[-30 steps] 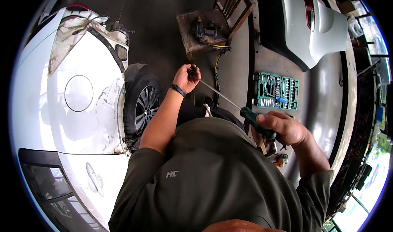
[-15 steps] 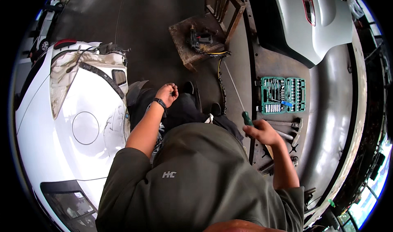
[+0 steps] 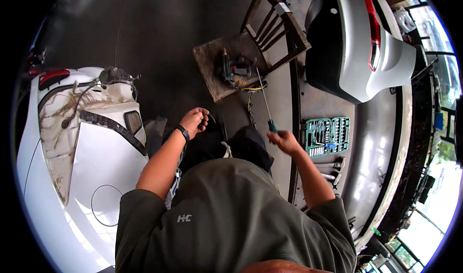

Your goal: The person uses a spot welding puller to attach washers to a damaged car panel, then uses a slide hammer to pull the dents out, and finishes by prying the panel with a metal rod.

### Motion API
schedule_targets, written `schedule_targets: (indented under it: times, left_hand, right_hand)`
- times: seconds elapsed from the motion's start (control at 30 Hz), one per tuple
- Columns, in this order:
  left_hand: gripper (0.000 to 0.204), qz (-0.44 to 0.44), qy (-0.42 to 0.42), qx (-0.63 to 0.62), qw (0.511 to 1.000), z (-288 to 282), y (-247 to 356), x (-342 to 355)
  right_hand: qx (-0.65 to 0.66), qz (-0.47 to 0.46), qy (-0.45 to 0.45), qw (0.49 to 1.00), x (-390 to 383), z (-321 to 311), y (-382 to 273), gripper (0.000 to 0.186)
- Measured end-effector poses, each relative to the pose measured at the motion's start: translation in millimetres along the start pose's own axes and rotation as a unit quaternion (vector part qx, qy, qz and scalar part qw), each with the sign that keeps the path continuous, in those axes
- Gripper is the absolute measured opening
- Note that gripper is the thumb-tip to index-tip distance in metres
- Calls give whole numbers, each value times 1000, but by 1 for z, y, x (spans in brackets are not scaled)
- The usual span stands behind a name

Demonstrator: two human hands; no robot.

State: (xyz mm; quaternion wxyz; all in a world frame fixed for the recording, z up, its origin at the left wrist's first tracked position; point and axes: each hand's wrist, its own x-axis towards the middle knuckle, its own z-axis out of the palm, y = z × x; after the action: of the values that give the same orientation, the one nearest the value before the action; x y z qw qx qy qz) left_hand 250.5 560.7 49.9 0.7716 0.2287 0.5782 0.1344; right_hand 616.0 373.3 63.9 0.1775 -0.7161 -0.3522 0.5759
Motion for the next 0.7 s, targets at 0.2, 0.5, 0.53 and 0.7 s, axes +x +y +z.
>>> schedule_targets:
  times: [0.2, 0.5, 0.53, 0.7]
  left_hand:
    - [22, -12, 12, 21, 1000, -61, -24, 10]
    - [28, -69, 251, -13, 966, -74, -121, -11]
    - [25, -81, 255, -20, 963, -67, -134, -21]
    - [22, -170, 268, -116, 941, -17, -142, -40]
  right_hand:
    - [-210, 7, 19, 978, 160, -16, -79, 65]
    - [-366, 71, 93, 923, 368, -20, -85, 62]
    - [-349, 107, 95, 926, 376, -14, -75, 62]
    - [-301, 238, 75, 920, 403, 2, -57, 62]
